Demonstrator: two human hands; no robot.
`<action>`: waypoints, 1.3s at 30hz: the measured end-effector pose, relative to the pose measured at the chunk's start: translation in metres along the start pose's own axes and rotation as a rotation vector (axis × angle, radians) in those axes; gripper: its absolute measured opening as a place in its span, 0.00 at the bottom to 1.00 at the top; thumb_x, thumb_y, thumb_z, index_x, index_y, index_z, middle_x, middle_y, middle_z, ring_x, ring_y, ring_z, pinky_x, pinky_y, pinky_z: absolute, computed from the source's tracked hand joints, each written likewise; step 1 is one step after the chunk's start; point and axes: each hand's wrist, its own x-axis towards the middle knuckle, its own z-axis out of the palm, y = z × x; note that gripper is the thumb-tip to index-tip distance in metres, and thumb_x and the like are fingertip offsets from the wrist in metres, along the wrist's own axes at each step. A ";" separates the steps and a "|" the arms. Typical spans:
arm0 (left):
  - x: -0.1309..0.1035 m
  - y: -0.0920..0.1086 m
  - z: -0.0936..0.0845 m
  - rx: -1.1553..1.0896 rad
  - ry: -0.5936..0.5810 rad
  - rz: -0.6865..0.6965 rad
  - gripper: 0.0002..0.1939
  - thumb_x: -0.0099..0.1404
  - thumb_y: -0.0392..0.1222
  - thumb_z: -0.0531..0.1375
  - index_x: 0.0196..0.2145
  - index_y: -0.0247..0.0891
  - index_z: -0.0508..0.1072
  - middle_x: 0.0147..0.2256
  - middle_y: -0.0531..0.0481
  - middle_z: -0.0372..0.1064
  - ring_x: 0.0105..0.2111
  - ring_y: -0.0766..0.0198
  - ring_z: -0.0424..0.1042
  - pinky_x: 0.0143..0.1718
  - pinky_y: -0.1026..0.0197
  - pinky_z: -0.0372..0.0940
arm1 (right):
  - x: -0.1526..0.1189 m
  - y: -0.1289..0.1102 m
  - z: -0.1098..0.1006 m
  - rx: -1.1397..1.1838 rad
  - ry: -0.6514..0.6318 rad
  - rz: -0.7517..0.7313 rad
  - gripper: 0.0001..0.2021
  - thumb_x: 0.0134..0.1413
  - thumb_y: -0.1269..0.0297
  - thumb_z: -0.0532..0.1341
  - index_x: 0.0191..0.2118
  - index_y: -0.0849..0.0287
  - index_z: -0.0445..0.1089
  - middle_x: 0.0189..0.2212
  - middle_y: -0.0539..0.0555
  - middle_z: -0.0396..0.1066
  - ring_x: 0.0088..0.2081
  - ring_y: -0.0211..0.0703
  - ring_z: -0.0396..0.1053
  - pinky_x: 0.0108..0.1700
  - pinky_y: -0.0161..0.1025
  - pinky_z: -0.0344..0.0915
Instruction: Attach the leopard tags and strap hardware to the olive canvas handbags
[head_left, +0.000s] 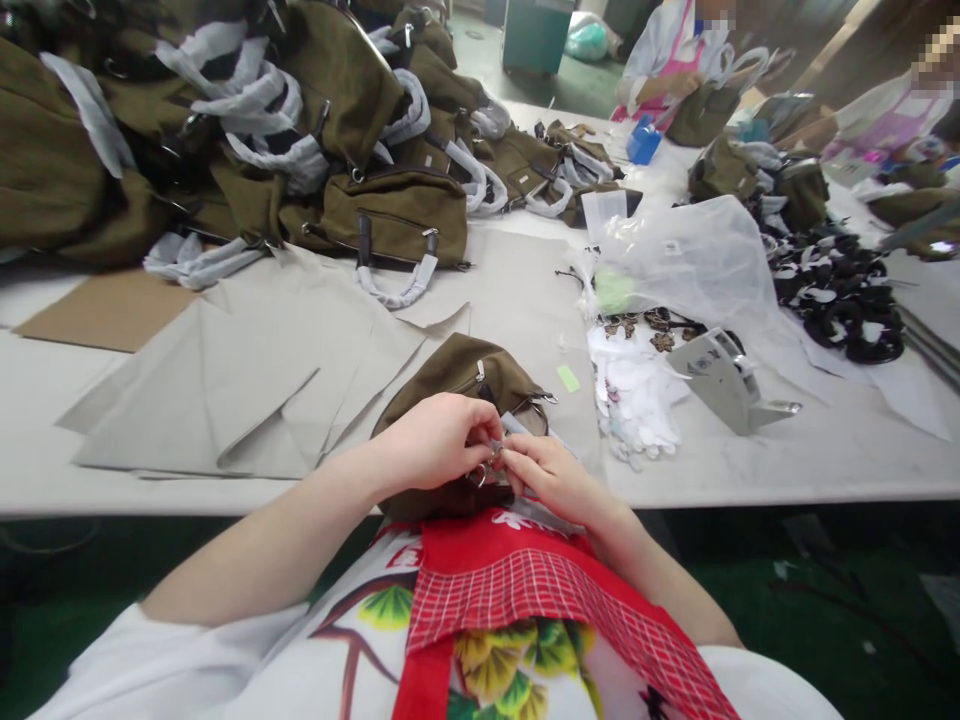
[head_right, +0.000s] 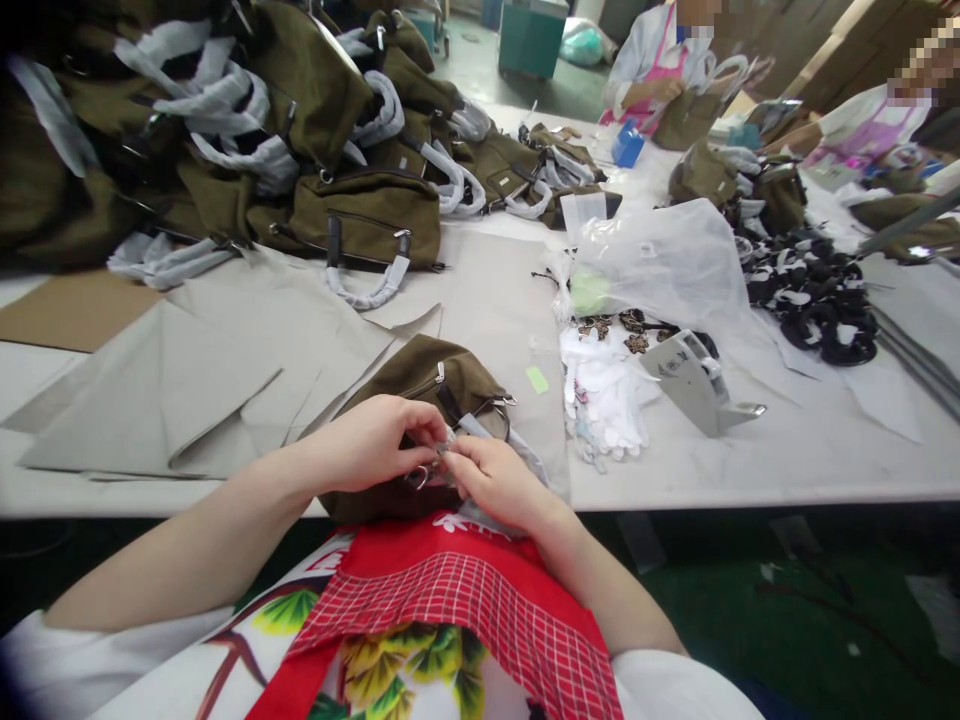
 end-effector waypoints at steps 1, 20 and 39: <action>0.000 0.000 0.000 -0.014 -0.004 -0.006 0.06 0.56 0.35 0.60 0.32 0.40 0.75 0.26 0.55 0.77 0.26 0.64 0.75 0.30 0.66 0.63 | 0.000 0.000 0.001 -0.012 0.021 0.005 0.14 0.65 0.64 0.52 0.27 0.59 0.65 0.19 0.46 0.66 0.24 0.34 0.63 0.32 0.32 0.57; 0.001 -0.005 -0.011 0.205 -0.194 0.252 0.10 0.61 0.35 0.57 0.26 0.42 0.76 0.31 0.50 0.74 0.34 0.60 0.73 0.39 0.63 0.64 | 0.006 -0.004 0.008 0.053 0.077 0.102 0.14 0.60 0.66 0.53 0.23 0.58 0.65 0.16 0.45 0.63 0.21 0.34 0.62 0.27 0.30 0.57; 0.006 0.004 -0.020 0.091 0.055 0.228 0.07 0.68 0.37 0.50 0.32 0.39 0.64 0.35 0.49 0.65 0.34 0.63 0.65 0.37 0.61 0.62 | 0.008 0.010 0.011 0.835 0.129 -0.011 0.15 0.57 0.53 0.62 0.32 0.63 0.72 0.20 0.47 0.66 0.16 0.27 0.50 0.19 0.30 0.42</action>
